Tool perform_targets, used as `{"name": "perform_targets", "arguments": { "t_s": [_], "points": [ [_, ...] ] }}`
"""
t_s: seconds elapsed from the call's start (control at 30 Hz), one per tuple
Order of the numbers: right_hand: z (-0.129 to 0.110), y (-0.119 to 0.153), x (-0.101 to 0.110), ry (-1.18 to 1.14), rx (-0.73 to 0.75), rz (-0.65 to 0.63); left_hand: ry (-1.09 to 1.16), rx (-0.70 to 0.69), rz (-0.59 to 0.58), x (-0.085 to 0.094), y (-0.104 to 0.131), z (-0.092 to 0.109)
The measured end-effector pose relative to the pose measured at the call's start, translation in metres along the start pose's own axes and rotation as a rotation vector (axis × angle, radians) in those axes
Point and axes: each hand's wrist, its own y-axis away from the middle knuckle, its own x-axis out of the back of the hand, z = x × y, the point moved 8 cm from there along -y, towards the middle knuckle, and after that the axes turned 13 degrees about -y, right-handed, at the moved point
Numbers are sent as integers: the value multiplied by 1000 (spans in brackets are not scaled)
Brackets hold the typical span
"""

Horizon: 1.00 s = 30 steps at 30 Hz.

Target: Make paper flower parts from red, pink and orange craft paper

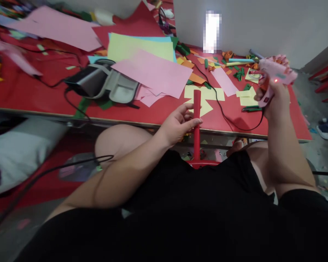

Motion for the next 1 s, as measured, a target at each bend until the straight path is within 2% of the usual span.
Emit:
{"name": "perform_targets", "arguments": {
  "t_s": [0.07,0.1,0.13,0.2,0.23,0.3,0.63,1.0],
  "points": [
    [-2,40,-41,-19,37,-52,10,-31,-7,-1,-2,-3],
    [1,61,-67,21,-17,-158,11,-45,-21,-2,-3,-5],
    [-2,80,-84,32,0,-192,9,-58,-40,-4,-4,-6],
    [-3,109,-111,79,-44,-292,-1,-83,-85,-9,-6,-7],
    [-5,117,-117,86,-41,-293,-6,-94,-103,-11,-6,-8],
    [-8,124,-121,102,-36,-293,-10,-114,-125,-15,-5,-8],
    [-2,124,-110,111,-56,-276,34,-90,-146,-24,4,-6],
    [-7,122,-114,177,-29,-247,85,-51,-145,-26,6,-11]
  ]
}}
